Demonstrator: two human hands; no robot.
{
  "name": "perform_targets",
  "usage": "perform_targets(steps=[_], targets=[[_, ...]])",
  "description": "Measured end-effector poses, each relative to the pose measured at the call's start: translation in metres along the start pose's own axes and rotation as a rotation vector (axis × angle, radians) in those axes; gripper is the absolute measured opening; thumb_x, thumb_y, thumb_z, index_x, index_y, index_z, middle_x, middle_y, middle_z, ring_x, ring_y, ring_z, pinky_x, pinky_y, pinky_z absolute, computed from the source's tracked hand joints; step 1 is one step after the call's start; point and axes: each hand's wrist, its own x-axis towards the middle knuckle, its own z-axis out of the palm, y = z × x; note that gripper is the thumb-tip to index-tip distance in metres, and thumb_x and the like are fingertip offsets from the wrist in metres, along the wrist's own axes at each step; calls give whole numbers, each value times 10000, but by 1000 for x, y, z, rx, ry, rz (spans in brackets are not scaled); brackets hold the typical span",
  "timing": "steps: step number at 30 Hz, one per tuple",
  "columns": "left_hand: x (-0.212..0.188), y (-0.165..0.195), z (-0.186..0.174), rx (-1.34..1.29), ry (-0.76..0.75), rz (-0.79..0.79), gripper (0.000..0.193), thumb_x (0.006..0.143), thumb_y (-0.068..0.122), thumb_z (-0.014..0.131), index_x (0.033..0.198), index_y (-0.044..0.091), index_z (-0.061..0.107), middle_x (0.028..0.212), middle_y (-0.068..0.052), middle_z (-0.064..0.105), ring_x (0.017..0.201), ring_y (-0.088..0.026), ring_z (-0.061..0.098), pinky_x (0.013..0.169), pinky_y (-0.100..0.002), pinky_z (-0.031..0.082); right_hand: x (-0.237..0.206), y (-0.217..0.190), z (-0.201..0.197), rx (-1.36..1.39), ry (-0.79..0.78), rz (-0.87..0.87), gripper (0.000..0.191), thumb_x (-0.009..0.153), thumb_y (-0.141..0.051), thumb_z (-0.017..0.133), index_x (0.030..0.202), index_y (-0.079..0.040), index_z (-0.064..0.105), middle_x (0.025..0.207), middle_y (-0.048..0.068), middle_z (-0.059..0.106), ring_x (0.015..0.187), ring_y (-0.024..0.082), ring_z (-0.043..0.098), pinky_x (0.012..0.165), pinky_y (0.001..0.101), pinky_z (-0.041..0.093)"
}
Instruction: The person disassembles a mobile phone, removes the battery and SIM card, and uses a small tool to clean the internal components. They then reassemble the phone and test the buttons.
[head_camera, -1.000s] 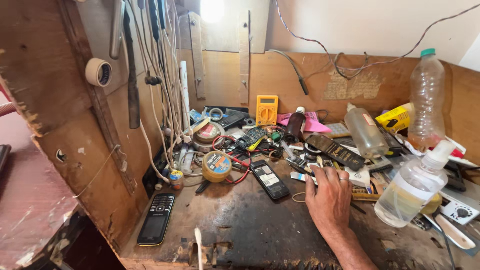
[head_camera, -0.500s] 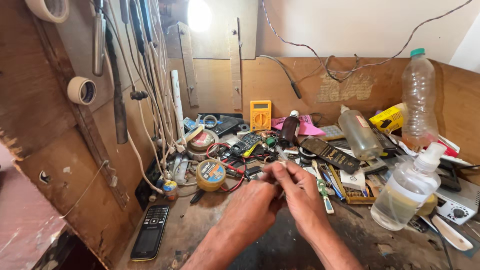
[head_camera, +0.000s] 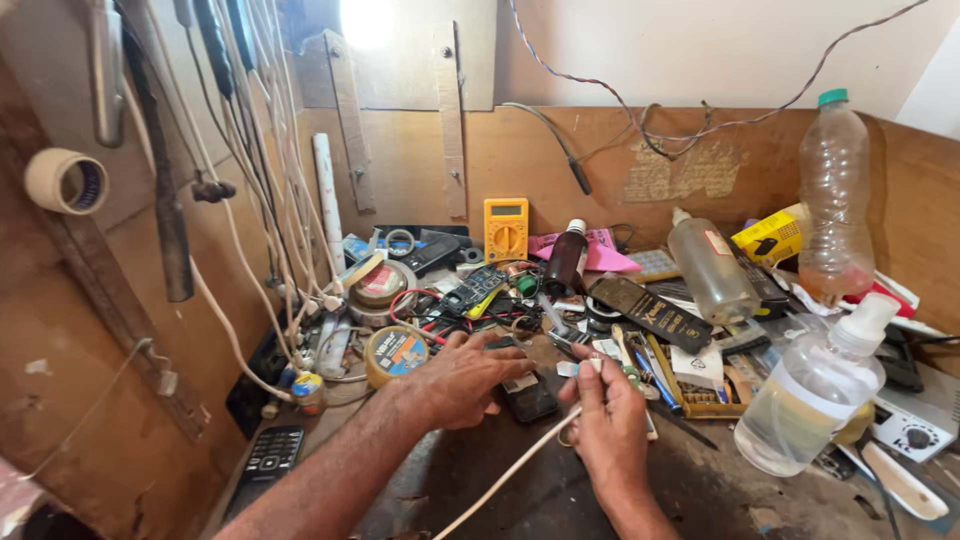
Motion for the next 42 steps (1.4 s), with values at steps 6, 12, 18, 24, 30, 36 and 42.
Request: perform_targets(steps=[6, 12, 18, 24, 30, 36, 42], targets=[[18, 0, 1, 86, 59, 28, 829, 717, 99, 853, 1455, 253, 510, 1511, 7, 487, 1325, -320, 448, 1062, -548, 398, 1, -1, 3, 31, -33, -81, 451, 1012, -172, 489, 1460, -131, 514, 785, 39, 645, 437, 58, 467, 360, 245, 395], [34, 1, 4, 237, 122, 34, 647, 680, 135, 887, 1283, 214, 664, 1261, -39, 662, 1198, -318, 566, 976, -497, 494, 2, -2, 3, 50, 11, -146, 217, 996, -152, 545, 1178, -56, 476, 757, 94, 663, 397, 82, 464, 336, 251, 363], [27, -7, -6, 131, 208, -27, 557, 546, 383, 988, 947, 79, 748, 999, -151, 723, 1026, -381, 662, 886, -480, 551, -1, -1, 0, 57, -16, -165, 181, 984, -148, 643, 1073, -15, 556, 697, 58, 628, 412, 77, 461, 345, 241, 339], [6, -7, 4, -276, 416, -434, 275, 755, 238, 874, 951, 78, 768, 965, -209, 744, 911, -392, 697, 815, -501, 561, -1, -2, -1, -90, 6, -341, 221, 975, -180, 725, 1090, 9, 722, 729, -12, 657, 593, 33, 547, 507, 208, 413], [25, -17, 29, -1681, 540, -702, 270, 818, 11, 700, 1086, -9, 679, 970, -126, 729, 824, -265, 719, 686, -437, 631, -3, -2, 5, -234, 50, -271, 246, 918, -203, 758, 1046, 3, 798, 685, -33, 685, 590, 30, 579, 535, 207, 451], [37, 2, 40, -1879, 749, -632, 687, 723, -99, 760, 1348, 26, 503, 1085, -123, 717, 928, -252, 733, 705, -435, 626, -3, 1, 6, -216, -19, -239, 228, 903, -193, 753, 1002, 10, 788, 662, -15, 698, 573, 36, 617, 525, 210, 462], [36, 13, 25, -1933, 857, -732, 940, 732, -102, 766, 1487, 182, 283, 1148, -116, 688, 959, -248, 714, 703, -439, 594, -1, 6, 7, -192, -82, -156, 250, 897, -217, 755, 996, 12, 771, 670, -5, 699, 543, 59, 587, 495, 230, 437]])
